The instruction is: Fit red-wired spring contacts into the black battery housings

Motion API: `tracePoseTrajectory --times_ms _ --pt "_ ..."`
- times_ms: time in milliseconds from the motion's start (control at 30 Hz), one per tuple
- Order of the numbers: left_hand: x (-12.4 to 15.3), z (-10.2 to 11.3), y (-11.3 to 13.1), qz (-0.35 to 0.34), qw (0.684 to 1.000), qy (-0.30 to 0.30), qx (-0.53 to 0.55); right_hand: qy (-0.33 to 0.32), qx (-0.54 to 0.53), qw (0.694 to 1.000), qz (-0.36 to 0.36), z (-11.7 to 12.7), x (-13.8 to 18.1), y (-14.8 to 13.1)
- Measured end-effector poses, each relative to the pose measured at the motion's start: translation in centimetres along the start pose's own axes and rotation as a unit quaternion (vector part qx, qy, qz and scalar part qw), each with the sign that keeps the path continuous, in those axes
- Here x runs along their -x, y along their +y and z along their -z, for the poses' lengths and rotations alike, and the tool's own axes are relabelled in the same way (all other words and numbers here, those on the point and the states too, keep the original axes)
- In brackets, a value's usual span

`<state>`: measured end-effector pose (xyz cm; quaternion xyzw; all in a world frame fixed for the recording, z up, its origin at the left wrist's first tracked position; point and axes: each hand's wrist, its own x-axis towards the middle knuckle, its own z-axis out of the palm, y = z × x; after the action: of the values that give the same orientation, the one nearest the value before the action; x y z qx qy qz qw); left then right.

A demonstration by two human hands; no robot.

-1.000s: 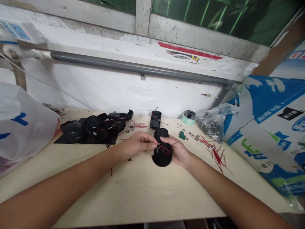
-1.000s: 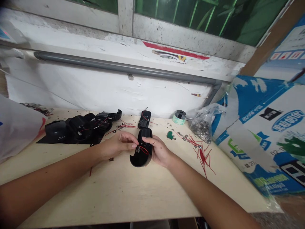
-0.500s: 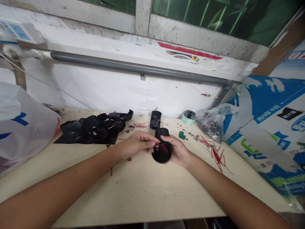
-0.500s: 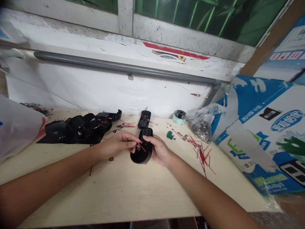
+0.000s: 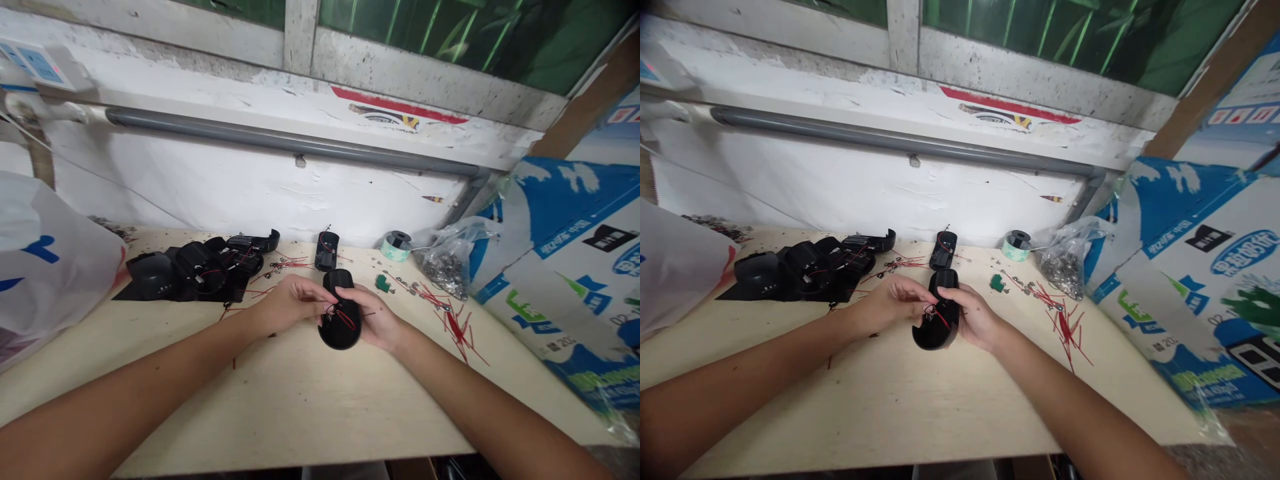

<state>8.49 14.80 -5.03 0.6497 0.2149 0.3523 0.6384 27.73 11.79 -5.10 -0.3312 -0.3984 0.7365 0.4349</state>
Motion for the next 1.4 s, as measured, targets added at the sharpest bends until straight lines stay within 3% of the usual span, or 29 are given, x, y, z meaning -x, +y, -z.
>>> tracePoseTrajectory --times_ms 233,367,500,667,867,1067,1167,1267,1333,1400 --pt "-0.1 0.0 0.1 -0.032 0.998 0.051 -0.020 -0.037 -0.004 0.999 -0.019 0.4 0.0 -0.3" --pt "-0.1 0.3 0.2 -0.075 0.987 0.119 -0.081 -0.014 -0.009 0.999 -0.031 0.7 0.0 -0.5" --pt "-0.3 0.9 -0.1 -0.104 0.982 0.128 -0.093 0.011 -0.019 1.000 -0.016 0.7 0.1 -1.0" --pt "-0.4 1.5 -0.3 -0.088 0.983 0.140 -0.078 0.053 -0.043 0.998 0.005 1.1 -0.1 -1.4" --pt "-0.3 2.0 0.1 -0.019 0.979 0.191 -0.065 0.087 -0.063 0.994 0.034 1.2 0.0 -1.9" --pt "-0.6 3.1 0.0 -0.044 0.967 0.251 -0.026 0.146 -0.071 0.985 0.063 1.4 -0.3 -2.0" --pt "-0.4 3.1 0.0 -0.039 0.943 0.299 -0.143 0.194 -0.034 0.969 0.149 1.5 -0.8 -1.3" --pt "0.0 2.3 0.2 -0.102 0.878 0.335 -0.327 0.227 0.044 0.940 0.249 1.5 -1.1 -0.5" --pt "0.3 1.5 0.5 -0.192 0.841 0.307 -0.402 0.237 0.113 0.919 0.295 1.2 -1.1 -0.2" --pt "0.6 0.5 0.6 -0.255 0.831 0.250 -0.427 0.242 0.176 0.900 0.318 0.7 -0.9 -0.1"
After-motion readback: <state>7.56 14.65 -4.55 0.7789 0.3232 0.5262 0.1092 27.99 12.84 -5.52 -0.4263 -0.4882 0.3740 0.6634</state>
